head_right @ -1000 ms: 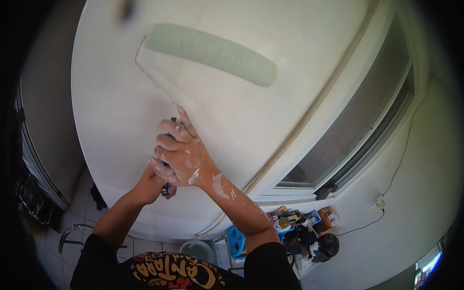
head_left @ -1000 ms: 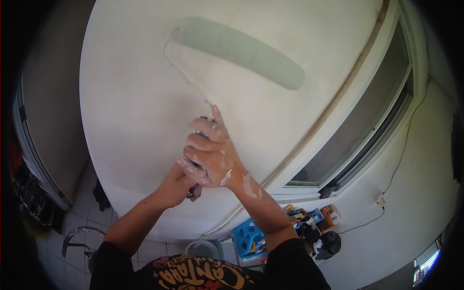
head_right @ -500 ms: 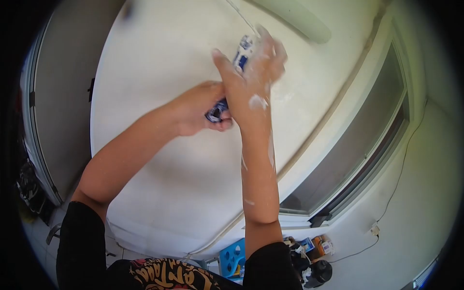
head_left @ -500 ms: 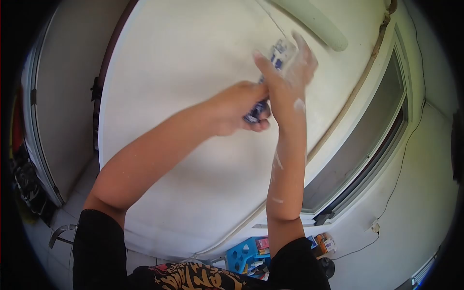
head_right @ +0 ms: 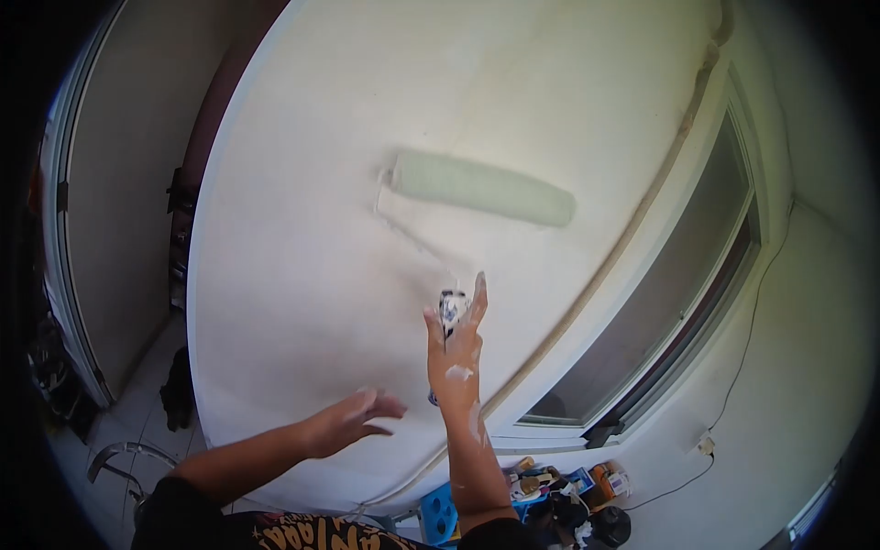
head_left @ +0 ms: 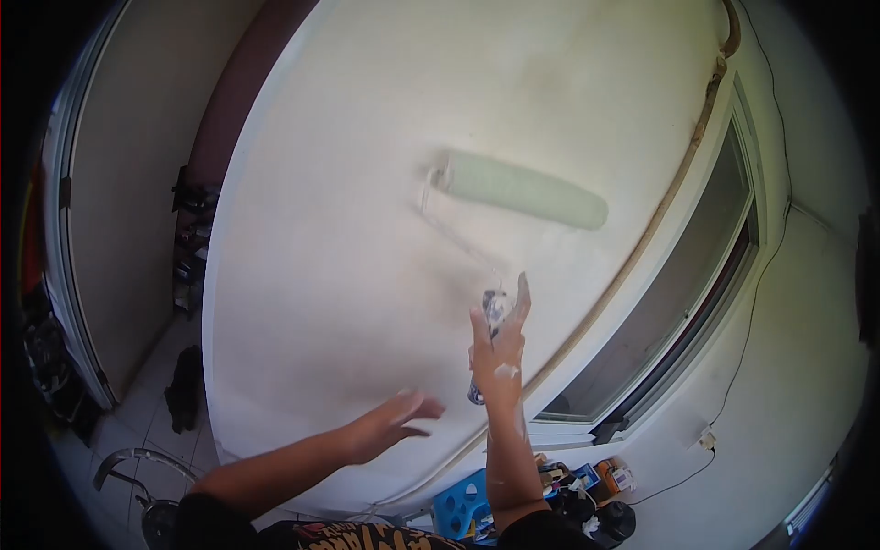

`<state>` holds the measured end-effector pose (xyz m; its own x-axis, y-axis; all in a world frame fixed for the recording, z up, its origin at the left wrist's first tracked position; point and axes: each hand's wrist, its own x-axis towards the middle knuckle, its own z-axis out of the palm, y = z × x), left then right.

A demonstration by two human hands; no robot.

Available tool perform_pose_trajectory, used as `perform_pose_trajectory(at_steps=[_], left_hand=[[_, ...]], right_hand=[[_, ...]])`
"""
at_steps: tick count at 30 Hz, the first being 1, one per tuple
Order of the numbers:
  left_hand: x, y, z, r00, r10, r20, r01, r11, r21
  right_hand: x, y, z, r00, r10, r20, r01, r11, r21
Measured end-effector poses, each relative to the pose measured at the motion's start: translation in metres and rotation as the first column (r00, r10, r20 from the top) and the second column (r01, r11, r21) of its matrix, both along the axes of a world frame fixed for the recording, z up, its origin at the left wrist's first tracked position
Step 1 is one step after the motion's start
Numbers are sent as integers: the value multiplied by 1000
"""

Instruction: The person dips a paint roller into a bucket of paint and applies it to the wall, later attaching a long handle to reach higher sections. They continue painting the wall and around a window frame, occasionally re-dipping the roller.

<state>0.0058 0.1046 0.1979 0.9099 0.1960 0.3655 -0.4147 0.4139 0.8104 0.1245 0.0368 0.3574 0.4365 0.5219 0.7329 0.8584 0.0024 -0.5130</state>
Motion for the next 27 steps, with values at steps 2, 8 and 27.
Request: perform_pose_trajectory(at_steps=[2, 8, 27], left_hand=[[-47, 14, -57, 982, 60, -180, 30, 887, 460], [-226, 48, -330, 24, 683, -730, -105, 728, 677], [-255, 156, -563, -468, 257, -846, -720, 444, 533]], right_hand=[[11, -3, -41, 998, -36, 59, 31, 995, 93], [23, -39, -185, 981, -144, -132, 147, 989, 11], [-105, 16, 204, 872, -411, 266, 447, 890, -90]])
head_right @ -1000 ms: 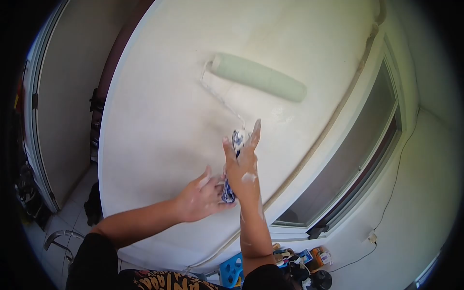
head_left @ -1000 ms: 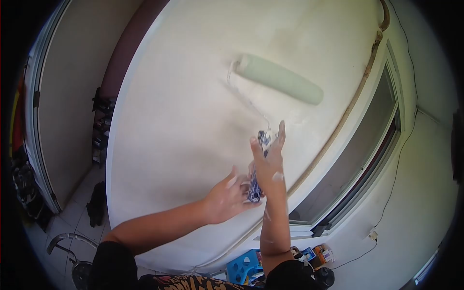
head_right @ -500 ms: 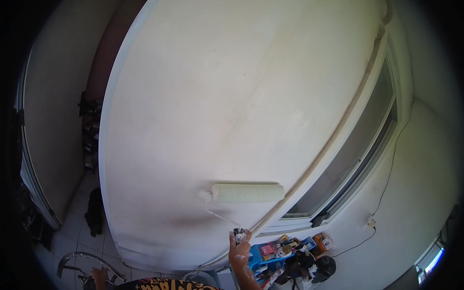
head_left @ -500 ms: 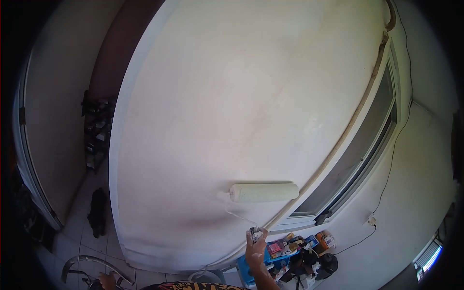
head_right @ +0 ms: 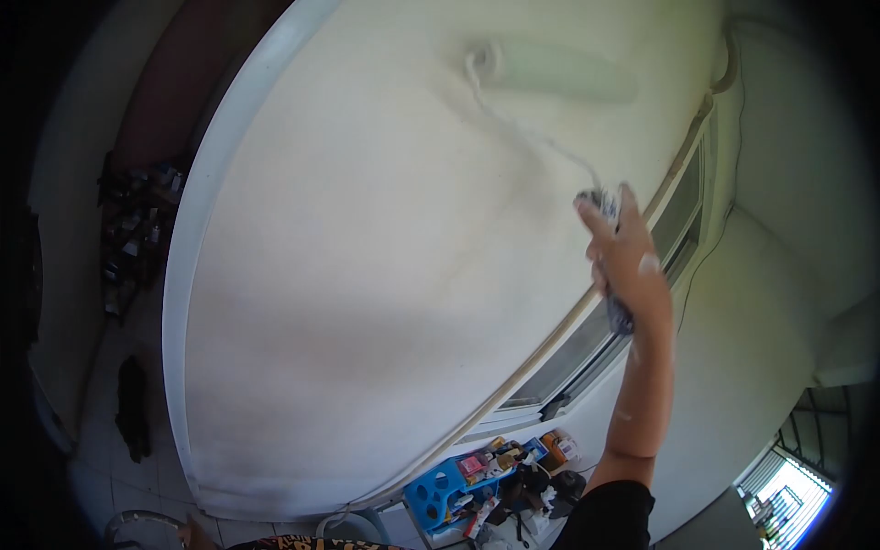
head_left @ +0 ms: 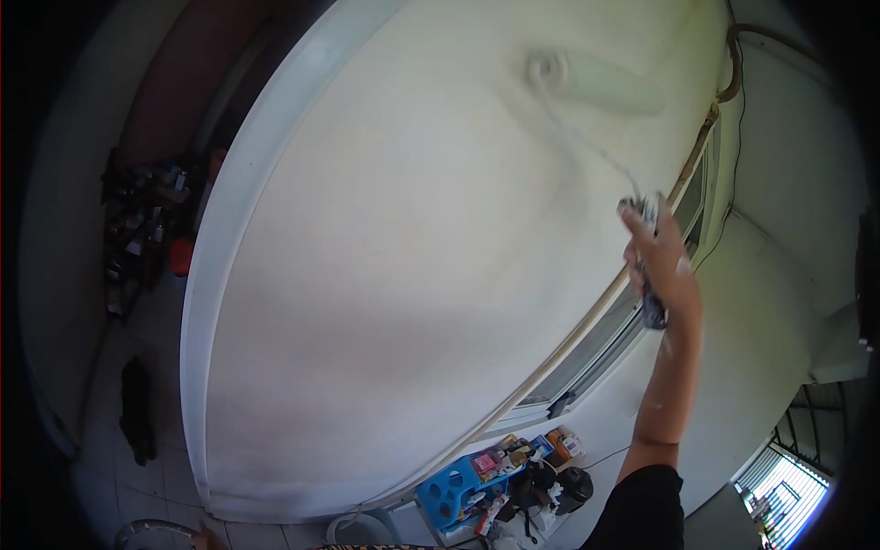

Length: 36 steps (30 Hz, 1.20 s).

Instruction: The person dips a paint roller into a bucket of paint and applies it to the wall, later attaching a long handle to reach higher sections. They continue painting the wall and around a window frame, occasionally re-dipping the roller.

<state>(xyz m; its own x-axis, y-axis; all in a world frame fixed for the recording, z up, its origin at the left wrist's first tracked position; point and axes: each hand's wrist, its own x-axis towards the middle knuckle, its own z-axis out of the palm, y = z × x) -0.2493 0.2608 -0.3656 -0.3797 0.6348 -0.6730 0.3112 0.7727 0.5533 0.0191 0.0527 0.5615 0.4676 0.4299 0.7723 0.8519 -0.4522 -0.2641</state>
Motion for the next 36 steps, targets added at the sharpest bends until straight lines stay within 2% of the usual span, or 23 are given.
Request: perform_pose_trajectory(at_steps=[3, 5, 7, 11, 14, 17, 18, 20, 22, 24, 25, 26, 28, 29, 30, 31, 33, 35, 36], left_hand=[[12, 3, -4, 999, -42, 28, 42, 999, -19], [13, 0, -9, 997, -58, 41, 60, 998, -37], [13, -10, -15, 997, -62, 56, 65, 996, -61], [-5, -20, -28, 997, -13, 78, 22, 994, -108], [-18, -41, -41, 997, 14, 82, -1, 987, -163], [-3, -33, -54, 993, 1, -115, -20, 985, -169], [1, -32, -60, 994, -7, -112, -13, 983, -181], [2, -32, -103, 978, 104, -181, -126, 985, -117], [4, -33, -122, 972, 109, -206, -133, 985, -109], [5, -29, -112, 966, 117, -230, -140, 986, -90], [4, -29, -105, 975, 117, -190, -143, 981, -129], [1, -30, -76, 982, 118, -149, -143, 975, -169], [-2, -32, -67, 985, 102, -138, -123, 981, -150], [-3, -33, -71, 988, 83, -133, -102, 985, -138], [-4, -33, -71, 988, 62, -144, -80, 990, -118], [-4, -33, -78, 987, 72, -145, -88, 990, -106], [-8, -23, -98, 992, 103, -75, -117, 968, -221], [-10, -26, -87, 979, 198, 52, -186, 966, -179], [-12, -31, -83, 934, 315, 169, -293, 946, -141]], right_hand=[[-45, 29, 59, 994, 54, 99, -48, 997, -62], [-62, 47, 85, 978, 66, 198, -59, 997, -43], [-64, 64, 108, 972, 90, 216, -84, 996, -37], [-60, 76, 99, 964, 140, 228, -144, 990, 3], [-40, 71, 60, 976, 143, 162, -157, 985, 73], [-8, 51, 5, 992, 77, 101, -90, 986, 138], [5, 39, -15, 994, 79, 69, -88, 987, 137], [18, 19, -54, 999, 51, -7, -50, 992, 116], [29, -3, -94, 995, 45, -94, -35, 994, 100], [42, -24, -130, 986, -26, -167, 34, 999, 43], [44, -33, -153, 978, -52, -202, 72, 993, 95], [45, -43, -171, 971, -92, -222, 104, 994, 41], [62, -64, -225, 939, -159, -305, 183, 982, 51], [113, -94, -274, 968, -218, -122, 218, 976, -15], [82, -84, -293, 875, -146, -462, 180, 983, 31], [98, -94, -341, 884, -221, -412, 241, 970, -4], [73, -78, -400, 740, -116, -662, 274, 952, 139], [59, -76, -424, 647, -49, -761, 202, 973, 109], [57, -80, -429, 628, -37, -777, 181, 978, 100]])
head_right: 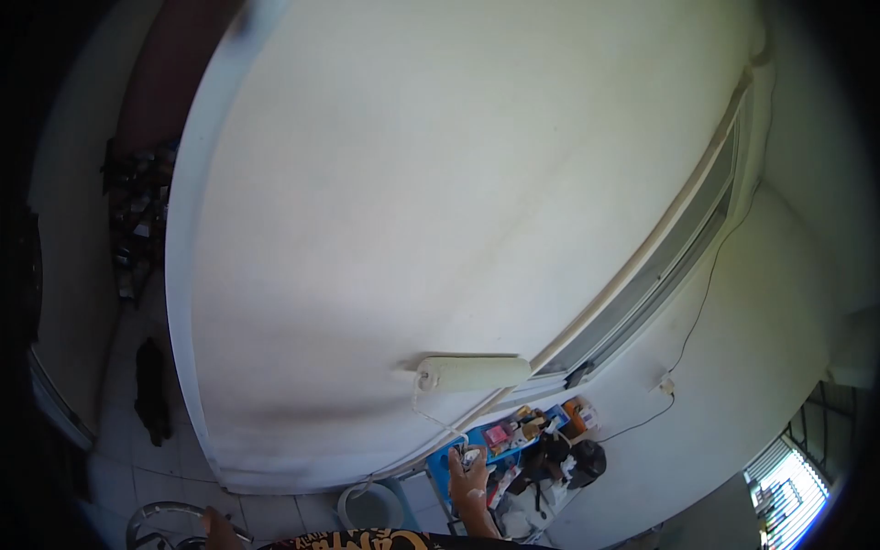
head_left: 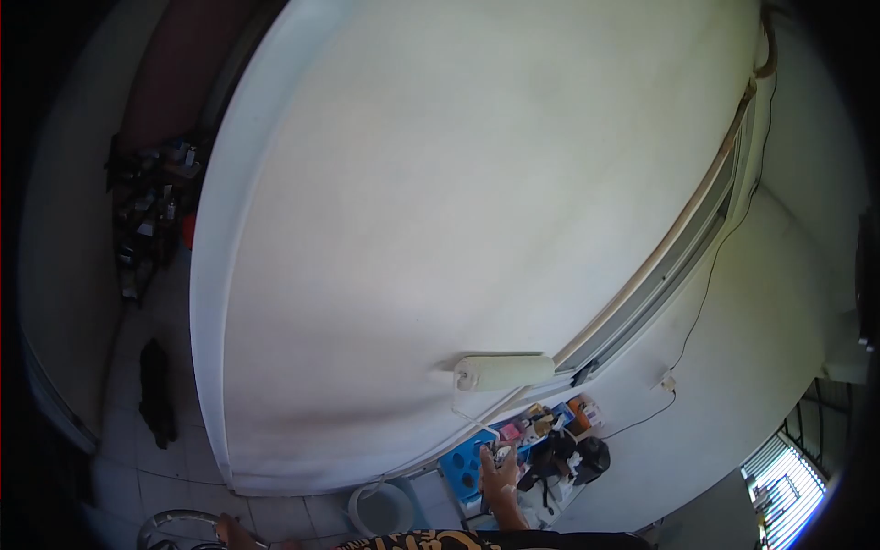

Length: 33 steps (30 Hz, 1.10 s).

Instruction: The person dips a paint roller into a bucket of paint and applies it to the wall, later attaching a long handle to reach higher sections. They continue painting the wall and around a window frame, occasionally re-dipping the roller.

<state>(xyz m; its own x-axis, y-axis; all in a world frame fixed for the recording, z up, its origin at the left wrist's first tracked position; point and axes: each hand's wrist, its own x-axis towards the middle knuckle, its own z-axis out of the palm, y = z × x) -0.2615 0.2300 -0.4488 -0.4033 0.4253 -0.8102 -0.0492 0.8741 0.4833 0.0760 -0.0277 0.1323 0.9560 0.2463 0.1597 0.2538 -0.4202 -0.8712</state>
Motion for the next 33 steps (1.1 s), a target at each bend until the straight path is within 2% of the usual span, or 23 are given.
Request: perform_pose_trajectory(at_steps=[1, 3, 4, 5, 8, 9, 10, 11, 12, 14, 15, 17, 18, 20, 24, 27, 28, 29, 30, 31, 33], left_hand=[[4, -3, 3, 985, 128, 118, -136, 989, 59], [-2, 1, -7, 865, 221, 451, -272, 961, 52], [-7, 0, 7, 887, 196, 419, -248, 966, 74], [-3, -10, 38, 862, 265, 433, -286, 958, -17], [7, -11, 163, 921, 88, 379, -131, 987, 89], [12, -15, 198, 931, 20, 364, -69, 990, 123], [19, -18, 228, 938, -45, 344, -9, 988, 153], [28, -20, 254, 940, -109, 323, 53, 982, 180], [35, -20, 277, 939, -174, 295, 117, 972, 202], [47, -20, 312, 923, -307, 233, 255, 939, 229], [56, -20, 324, 905, -372, 205, 323, 916, 237], [77, -18, 335, 851, -501, 157, 461, 856, 233], [85, -19, 334, 816, -562, 137, 528, 820, 221], [94, -23, 321, 734, -671, 107, 651, 740, 171], [89, -39, 274, 540, -834, 111, 837, 546, 29], [76, -54, 231, 387, -905, 178, 922, 381, -66], [80, -58, 216, 337, -918, 210, 942, 328, -77], [69, -53, 152, 290, -925, 244, 957, 278, -85], [48, -37, 93, 376, -834, 403, 900, 433, 57], [51, -37, 95, 374, -839, 396, 912, 410, 6], [58, -32, 99, 379, -845, 378, 922, 381, -73]], right_hand=[[6, -5, -8, 1000, -10, -28, 11, 1000, 11], [16, -15, -28, 989, 20, 149, -4, 994, -108], [3, -8, -12, 997, 20, 73, -15, 997, -70], [17, -16, -32, 980, 72, 184, -57, 995, -85], [13, -11, -24, 991, 69, 116, -64, 997, -44], [18, -11, -29, 979, 105, 174, -102, 994, -27], [13, -9, -21, 995, 77, 58, -74, 996, -47], [18, -9, -27, 986, 99, 132, -90, 993, -74], [20, -9, -35, 972, 122, 201, -104, 990, -100], [16, -9, -29, 994, 105, -18, -107, 987, -119], [15, -13, -36, 993, 119, -22, -120, 987, -103], [19, -23, -55, 988, 106, -109, -128, 970, -209], [18, -31, -62, 983, 84, -161, -115, 973, -198], [17, -51, -75, 957, 195, -214, -235, 955, -180], [12, -89, -106, 947, 185, -264, -258, 927, -274], [6, -119, -144, 913, 138, -383, -244, 938, -245], [4, -129, -151, 906, 123, -406, -236, 942, -240], [1, -138, -156, 914, 87, -397, -217, 930, -296], [-11, -139, -158, 922, 51, -384, -200, 911, -361], [-11, -149, -167, 912, 44, -407, -204, 911, -359], [-14, -172, -195, 765, -54, -642, -177, 940, -290]])
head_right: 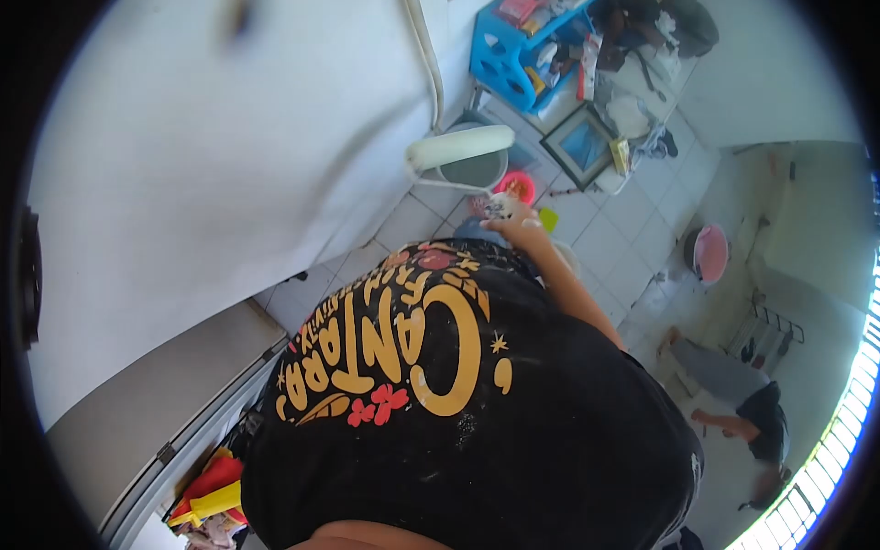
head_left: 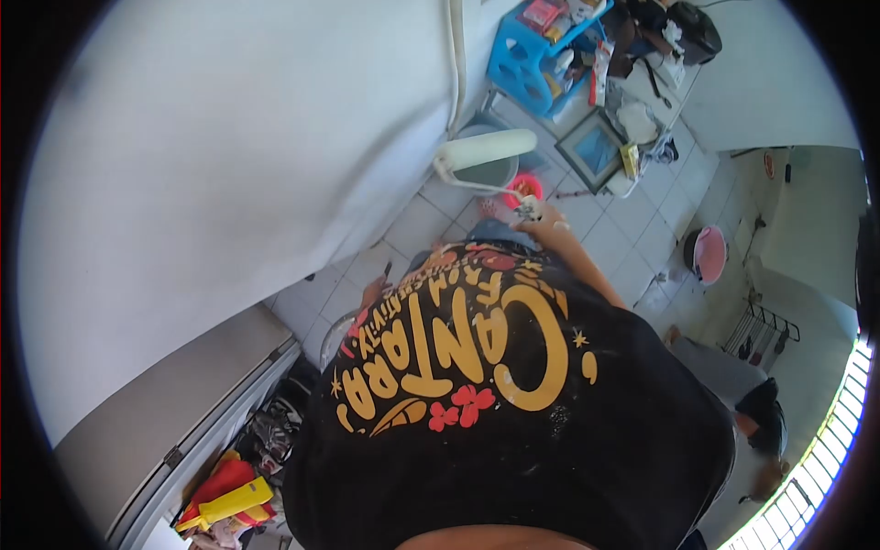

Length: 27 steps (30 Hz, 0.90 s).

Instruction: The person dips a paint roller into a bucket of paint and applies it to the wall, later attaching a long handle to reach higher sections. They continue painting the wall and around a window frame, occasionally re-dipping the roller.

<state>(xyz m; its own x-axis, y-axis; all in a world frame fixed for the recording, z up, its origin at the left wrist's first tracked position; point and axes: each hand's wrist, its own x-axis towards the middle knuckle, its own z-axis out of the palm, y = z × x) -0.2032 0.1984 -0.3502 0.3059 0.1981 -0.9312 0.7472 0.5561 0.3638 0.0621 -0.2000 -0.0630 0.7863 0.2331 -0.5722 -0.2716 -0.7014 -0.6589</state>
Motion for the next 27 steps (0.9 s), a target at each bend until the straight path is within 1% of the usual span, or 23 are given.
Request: perform_pose_trajectory(at_steps=[1, 2, 3, 4, 5, 6, 7, 8, 9, 10, 12, 13, 14, 15, 16, 17, 19, 20, 21, 22, 23, 24, 27], left_hand=[[-3, 9, -4, 971, -239, 33, 235, 969, 81], [-6, 16, -8, 882, -468, 54, 455, 876, 163], [-8, 22, -18, 878, -476, 40, 466, 872, 153], [-11, 26, -26, 625, -779, -40, 740, 576, 347], [-18, 31, -38, 283, -942, -178, 861, 168, 480], [-26, 31, -41, 268, -948, -174, 870, 160, 466], [-34, 32, -44, 358, -929, -96, 841, 277, 465], [-40, 35, -50, 444, -896, -17, 802, 389, 453], [-31, 42, -56, 300, -952, -63, 876, 248, 414], [-38, 49, -66, 274, -960, -63, 889, 228, 396], [-45, 54, -86, 306, -933, 189, 815, 359, 455], [-34, 54, -69, 134, -990, 49, 874, 142, 464], [-20, 33, -39, 110, -993, 52, 882, 121, 456], [-8, 28, -2, 414, -910, 21, 873, 404, 273], [16, 25, 47, 666, -742, -77, 745, 659, 103], [23, 25, 58, 651, -753, -89, 758, 644, 98], [29, 29, 69, 788, -609, -89, 613, 790, 25], [32, 33, 69, 832, -546, -100, 546, 837, -30], [33, 37, 68, 822, -560, -107, 559, 828, -37], [34, 41, 66, 842, -513, -167, 510, 858, -66], [33, 45, 64, 857, -463, -225, 455, 886, -90], [33, 49, 61, 851, -473, -228, 463, 881, -97], [33, 54, 51, 875, -429, -225, 438, 899, -12]], right_hand=[[-4, -14, -18, 1000, -7, -26, 7, 1000, -4], [-9, -29, -40, 974, -122, -188, 127, 992, 13], [-18, -42, -55, 911, -229, -342, 248, 969, 10], [-30, -56, -69, 903, -241, -355, 259, 966, 4], [-46, -65, -75, 781, -431, -452, 487, 873, 10], [-61, -75, -82, 608, -584, -538, 687, 727, -12], [-78, -85, -89, 590, -597, -543, 698, 716, -27], [-96, -96, -96, 524, -690, -500, 763, 641, -85], [-115, -108, -102, 447, -774, -448, 820, 555, -139], [-140, -126, -108, 419, -788, -451, 832, 532, -158], [-195, -161, -113, 135, -715, -686, 963, 257, -78], [-220, -164, -106, 109, -722, -683, 969, 230, -88], [-247, -165, -100, 176, -822, -542, 952, 282, -118], [-270, -165, -94, 247, -888, -388, 930, 330, -162], [-299, -177, -106, 223, -894, -389, 936, 308, -171], [-335, -191, -130, 176, -907, -384, 932, 278, -231], [-385, -196, -163, 108, -920, -377, 926, 231, -300], [-401, -193, -172, -65, -907, -416, 910, 117, -397], [-415, -189, -180, -237, -869, -435, 869, 11, -495], [-427, -181, -185, -256, -866, -429, 862, -4, -507], [-436, -176, -192, -194, -880, -433, 854, 66, -516], [-439, -172, -199, -127, -890, -438, 842, 136, -522], [-421, -163, -227, 84, -877, -472, 761, 363, -538]])
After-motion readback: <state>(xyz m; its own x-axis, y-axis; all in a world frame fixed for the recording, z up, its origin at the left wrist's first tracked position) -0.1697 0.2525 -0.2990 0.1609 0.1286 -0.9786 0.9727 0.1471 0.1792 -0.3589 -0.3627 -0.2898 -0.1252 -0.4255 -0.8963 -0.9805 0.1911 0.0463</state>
